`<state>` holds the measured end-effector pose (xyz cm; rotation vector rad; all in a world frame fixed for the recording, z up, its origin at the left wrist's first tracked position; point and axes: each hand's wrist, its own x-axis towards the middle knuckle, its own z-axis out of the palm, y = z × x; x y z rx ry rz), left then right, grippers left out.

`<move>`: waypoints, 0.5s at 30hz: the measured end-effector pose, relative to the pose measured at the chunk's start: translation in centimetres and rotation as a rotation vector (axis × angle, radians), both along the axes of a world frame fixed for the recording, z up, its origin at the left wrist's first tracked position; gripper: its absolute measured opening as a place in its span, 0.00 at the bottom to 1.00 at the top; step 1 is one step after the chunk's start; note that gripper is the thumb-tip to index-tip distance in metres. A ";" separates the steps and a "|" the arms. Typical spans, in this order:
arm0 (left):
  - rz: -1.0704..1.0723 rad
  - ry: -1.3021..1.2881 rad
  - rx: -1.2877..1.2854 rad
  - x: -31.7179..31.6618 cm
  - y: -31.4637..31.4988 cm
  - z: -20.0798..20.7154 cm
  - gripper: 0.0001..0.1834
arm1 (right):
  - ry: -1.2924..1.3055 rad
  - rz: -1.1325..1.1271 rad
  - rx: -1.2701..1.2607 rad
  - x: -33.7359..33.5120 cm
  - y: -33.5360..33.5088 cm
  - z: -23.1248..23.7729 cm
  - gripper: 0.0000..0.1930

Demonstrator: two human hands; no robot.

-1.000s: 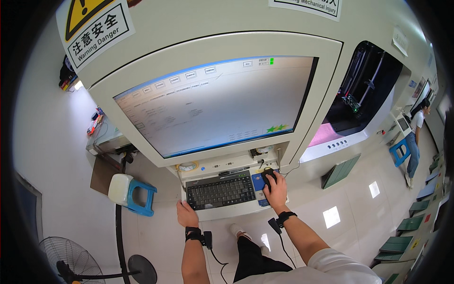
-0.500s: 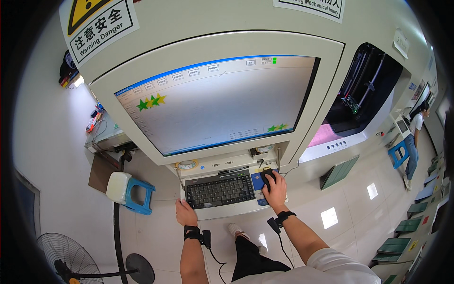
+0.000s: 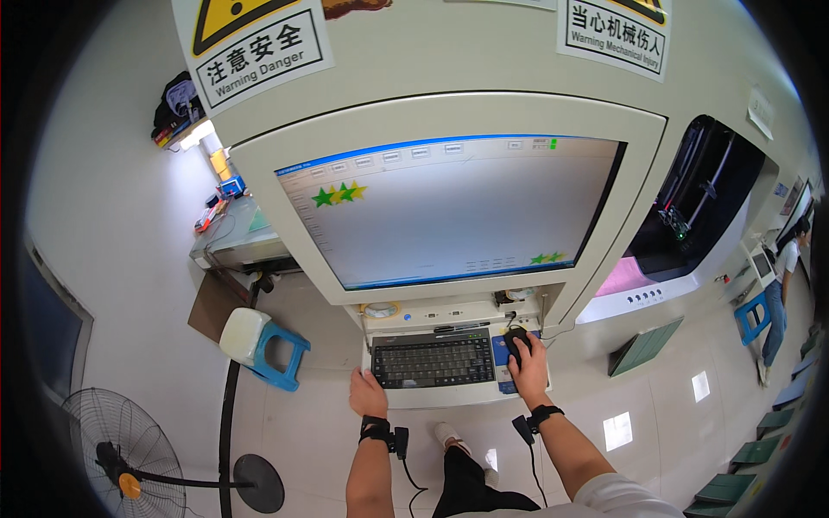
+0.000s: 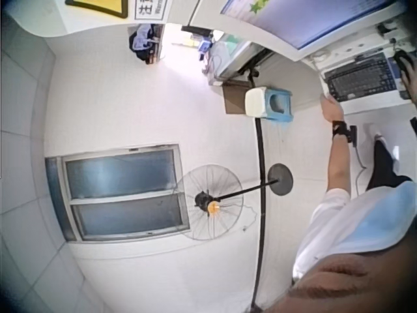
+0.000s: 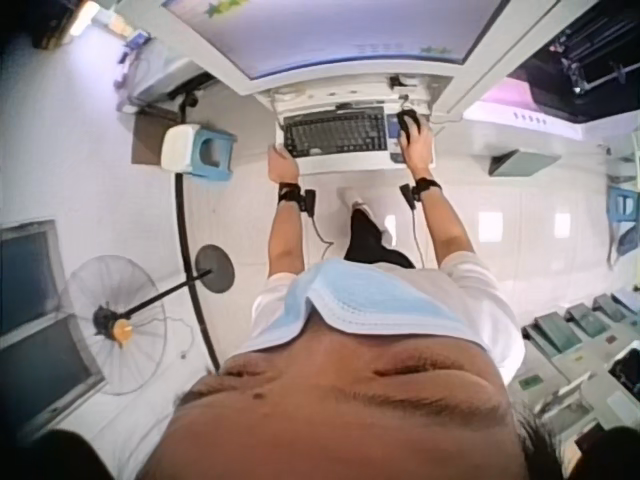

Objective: Operating a PCB inspection or testing machine by inserting a board and using a computer interface.

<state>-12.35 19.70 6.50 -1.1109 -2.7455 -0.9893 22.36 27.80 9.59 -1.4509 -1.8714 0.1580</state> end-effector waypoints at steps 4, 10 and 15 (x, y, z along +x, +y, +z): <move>-0.011 0.018 0.022 -0.2 -0.1 -0.2 0.22 | -0.001 0.006 -0.009 -0.3 0.0 0.2 0.25; -0.012 0.004 0.049 -0.1 0.0 -0.4 0.21 | 0.005 0.017 0.001 -0.2 -0.1 -0.1 0.25; 0.000 0.002 0.046 0.1 -0.1 -0.1 0.21 | -0.018 0.032 0.006 -0.2 -0.3 -0.1 0.25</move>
